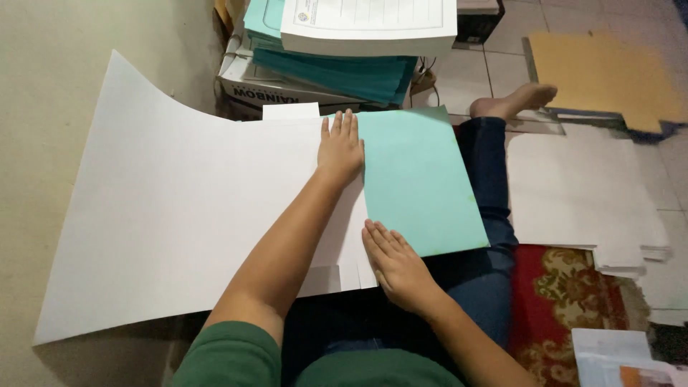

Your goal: The person sits on the floor and folds a large white sheet of paper in half over a light blue folder. They smooth the crease with their hands, then place the folded paper into the folder. The person repeats this process with a second white sheet of paper.

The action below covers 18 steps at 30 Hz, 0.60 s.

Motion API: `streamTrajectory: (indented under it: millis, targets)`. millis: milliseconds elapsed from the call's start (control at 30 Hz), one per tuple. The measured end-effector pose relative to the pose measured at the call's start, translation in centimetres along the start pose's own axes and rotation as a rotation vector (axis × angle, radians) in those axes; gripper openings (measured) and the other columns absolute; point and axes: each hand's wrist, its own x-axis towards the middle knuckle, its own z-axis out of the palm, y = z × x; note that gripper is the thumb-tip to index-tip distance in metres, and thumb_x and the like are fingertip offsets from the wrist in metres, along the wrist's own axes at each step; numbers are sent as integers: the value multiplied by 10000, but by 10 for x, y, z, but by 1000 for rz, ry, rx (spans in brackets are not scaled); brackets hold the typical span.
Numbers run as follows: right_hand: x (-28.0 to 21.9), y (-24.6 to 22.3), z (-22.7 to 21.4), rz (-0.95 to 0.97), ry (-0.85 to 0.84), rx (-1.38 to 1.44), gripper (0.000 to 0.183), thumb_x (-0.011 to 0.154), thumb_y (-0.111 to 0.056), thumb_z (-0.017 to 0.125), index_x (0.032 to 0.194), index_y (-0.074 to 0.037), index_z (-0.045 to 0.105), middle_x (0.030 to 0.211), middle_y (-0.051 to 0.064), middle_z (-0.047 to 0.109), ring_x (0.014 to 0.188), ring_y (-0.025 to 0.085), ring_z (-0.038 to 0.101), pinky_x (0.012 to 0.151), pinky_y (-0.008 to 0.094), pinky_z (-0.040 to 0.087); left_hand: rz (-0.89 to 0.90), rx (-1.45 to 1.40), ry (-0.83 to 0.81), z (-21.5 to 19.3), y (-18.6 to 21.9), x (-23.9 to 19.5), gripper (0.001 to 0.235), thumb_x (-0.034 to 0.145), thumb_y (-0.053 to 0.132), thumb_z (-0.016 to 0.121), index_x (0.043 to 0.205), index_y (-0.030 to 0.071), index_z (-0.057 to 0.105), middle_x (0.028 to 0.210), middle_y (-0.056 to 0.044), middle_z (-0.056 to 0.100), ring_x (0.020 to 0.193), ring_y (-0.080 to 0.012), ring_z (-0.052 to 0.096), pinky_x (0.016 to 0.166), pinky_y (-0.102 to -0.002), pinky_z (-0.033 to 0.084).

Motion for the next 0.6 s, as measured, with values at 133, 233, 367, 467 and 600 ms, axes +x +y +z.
streamTrajectory:
  millis: [133,233,367,467,600]
  targets:
    - [5,8,-1,3,-2,67,719,928,-93,420,1626,-107,246,1708,90,197,1546,296,198,1229,457,156,12,40,-104,1,25,-56,608,1061,327,302,1596,38,291,1673,-164,254,1542,-356,235,1239,-564,135]
    - [7,17,-6,-3,12,179,687,892,-45,457,1571,-87,361,1668,105,303,1537,321,242,1233,479,193,56,136,-308,-8,54,-137,708,995,338,471,1583,-3,275,1652,-219,259,1492,-447,288,1202,-616,169]
    - [6,37,-3,-22,38,597,673,893,15,358,1537,-168,429,1648,37,353,1545,253,262,1257,433,165,198,55,-60,1,59,-232,720,943,434,479,1528,20,400,1559,-189,421,1414,-426,381,1126,-619,247]
    - [5,35,-15,-29,128,850,554,935,8,370,1449,-90,555,1576,112,480,1519,243,347,1250,384,195,284,118,89,19,46,-254,1133,721,763,634,1582,112,290,1640,-133,286,1493,-391,251,1141,-644,212]
    - [2,31,-40,183,74,1051,491,961,-67,401,1382,-116,648,1507,87,593,1443,199,487,1220,340,286,358,60,250,19,36,-254,789,808,154,605,1564,128,383,1631,-120,358,1496,-382,318,1153,-638,250]
